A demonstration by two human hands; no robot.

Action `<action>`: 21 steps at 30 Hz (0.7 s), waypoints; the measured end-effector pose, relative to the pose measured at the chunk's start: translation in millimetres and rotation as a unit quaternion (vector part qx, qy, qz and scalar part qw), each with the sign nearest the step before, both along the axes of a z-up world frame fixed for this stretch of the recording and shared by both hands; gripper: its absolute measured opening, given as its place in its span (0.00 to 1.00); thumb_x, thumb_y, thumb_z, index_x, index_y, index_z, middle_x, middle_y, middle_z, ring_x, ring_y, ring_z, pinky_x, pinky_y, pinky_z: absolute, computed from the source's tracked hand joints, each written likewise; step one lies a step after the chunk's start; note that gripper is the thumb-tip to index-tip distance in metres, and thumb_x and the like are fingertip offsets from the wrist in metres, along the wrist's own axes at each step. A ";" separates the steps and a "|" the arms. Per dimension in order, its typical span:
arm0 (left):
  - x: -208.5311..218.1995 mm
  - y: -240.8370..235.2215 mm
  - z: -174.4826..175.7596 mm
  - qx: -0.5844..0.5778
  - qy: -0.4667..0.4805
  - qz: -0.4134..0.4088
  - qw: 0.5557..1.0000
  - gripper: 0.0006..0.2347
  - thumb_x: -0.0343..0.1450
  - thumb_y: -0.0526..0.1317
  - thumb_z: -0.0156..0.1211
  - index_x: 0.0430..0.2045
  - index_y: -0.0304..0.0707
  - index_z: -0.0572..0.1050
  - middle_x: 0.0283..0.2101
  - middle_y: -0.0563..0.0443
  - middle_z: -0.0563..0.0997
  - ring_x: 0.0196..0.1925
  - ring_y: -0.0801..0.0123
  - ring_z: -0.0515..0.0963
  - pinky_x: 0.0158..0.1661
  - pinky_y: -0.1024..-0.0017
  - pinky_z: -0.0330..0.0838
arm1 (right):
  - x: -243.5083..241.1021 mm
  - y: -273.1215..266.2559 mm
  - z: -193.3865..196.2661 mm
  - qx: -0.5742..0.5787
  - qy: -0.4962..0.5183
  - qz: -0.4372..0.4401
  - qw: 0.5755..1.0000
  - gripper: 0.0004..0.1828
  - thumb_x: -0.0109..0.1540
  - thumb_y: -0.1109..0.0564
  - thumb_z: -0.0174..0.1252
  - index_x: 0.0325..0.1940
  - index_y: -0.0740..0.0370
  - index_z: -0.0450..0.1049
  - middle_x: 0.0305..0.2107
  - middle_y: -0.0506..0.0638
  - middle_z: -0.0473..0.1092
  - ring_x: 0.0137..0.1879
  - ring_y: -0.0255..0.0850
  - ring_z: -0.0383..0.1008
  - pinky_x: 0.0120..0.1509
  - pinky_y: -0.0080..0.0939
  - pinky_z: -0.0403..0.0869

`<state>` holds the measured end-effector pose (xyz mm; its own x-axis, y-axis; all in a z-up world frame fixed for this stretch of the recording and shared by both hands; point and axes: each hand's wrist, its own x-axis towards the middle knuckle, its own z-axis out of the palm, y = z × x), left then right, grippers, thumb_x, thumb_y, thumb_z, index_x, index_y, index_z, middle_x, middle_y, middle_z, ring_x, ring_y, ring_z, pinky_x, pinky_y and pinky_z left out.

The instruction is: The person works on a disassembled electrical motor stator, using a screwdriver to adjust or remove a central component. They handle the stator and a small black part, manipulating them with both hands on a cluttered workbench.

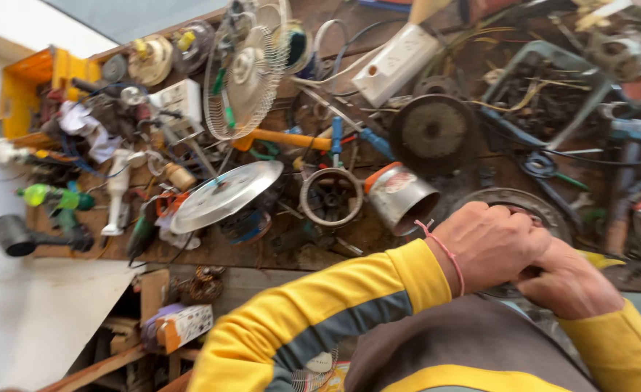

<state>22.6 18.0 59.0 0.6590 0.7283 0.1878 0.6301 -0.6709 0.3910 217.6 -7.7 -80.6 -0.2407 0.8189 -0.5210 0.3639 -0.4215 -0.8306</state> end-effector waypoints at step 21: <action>-299.5 143.7 -218.5 -0.237 0.302 0.167 0.908 0.10 0.67 0.34 0.59 0.38 0.45 0.83 0.46 0.43 0.83 0.52 0.50 0.81 0.50 0.57 0.75 | -11.5 15.1 -8.0 -0.459 0.292 -0.475 0.692 0.27 0.67 0.47 0.62 0.60 0.70 0.67 0.45 0.61 0.77 0.38 0.35 0.81 0.35 0.23 0.78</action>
<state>-276.9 161.7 -159.5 0.2652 0.8113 -0.5211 0.9630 -0.2500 0.1009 206.1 7.4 -88.6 -0.2102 0.1402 -0.9676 -0.7235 -0.6880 0.0575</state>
